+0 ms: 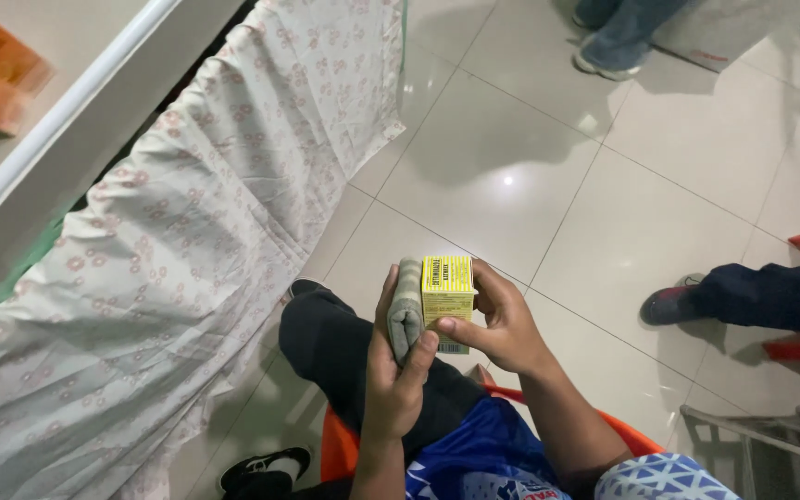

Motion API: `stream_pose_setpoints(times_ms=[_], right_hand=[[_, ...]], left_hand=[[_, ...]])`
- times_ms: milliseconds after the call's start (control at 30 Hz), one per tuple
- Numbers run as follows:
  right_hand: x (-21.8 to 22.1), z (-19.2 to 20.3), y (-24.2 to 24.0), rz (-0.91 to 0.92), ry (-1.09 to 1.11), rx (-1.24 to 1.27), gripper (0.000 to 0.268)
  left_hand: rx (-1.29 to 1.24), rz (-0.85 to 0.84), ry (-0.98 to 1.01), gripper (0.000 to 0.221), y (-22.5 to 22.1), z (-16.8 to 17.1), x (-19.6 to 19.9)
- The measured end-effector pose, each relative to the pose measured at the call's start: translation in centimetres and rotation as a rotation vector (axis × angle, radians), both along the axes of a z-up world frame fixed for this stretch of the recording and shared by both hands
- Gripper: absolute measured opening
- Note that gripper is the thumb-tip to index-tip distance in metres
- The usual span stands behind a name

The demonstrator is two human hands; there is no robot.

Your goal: The person sits on a low stool and wipes a yellow medicine box with a gray cloth. They rotate the box to clean multiple sides, then place it back on a shelf. The person repeats this process with a second yellow box, wiping it thoroughly before returning it to the shelf.

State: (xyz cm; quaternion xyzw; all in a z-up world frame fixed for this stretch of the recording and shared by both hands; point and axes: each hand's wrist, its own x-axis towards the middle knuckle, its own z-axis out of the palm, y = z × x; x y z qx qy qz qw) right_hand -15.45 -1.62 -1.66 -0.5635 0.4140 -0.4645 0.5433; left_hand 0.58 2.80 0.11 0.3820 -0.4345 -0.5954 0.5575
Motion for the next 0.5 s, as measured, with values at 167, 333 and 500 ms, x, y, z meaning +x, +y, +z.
stream_pose_setpoints(times_ms=[167,333,500], right_hand=[[0.8,0.4,0.6,0.105,0.049,-0.002,0.04],[1.5,0.7,2.0,0.228,-0.027,0.061,0.051],[3.0,2.2,2.3,0.163,0.147,-0.02,0.047]], left_hand=[[-0.051,0.071,-0.034,0.075,2.3,-0.2,1.0],[-0.078,0.159,-0.036,0.075,4.0,-0.4,1.5],[-0.075,0.198,-0.06,0.076,5.5,0.2,2.0]])
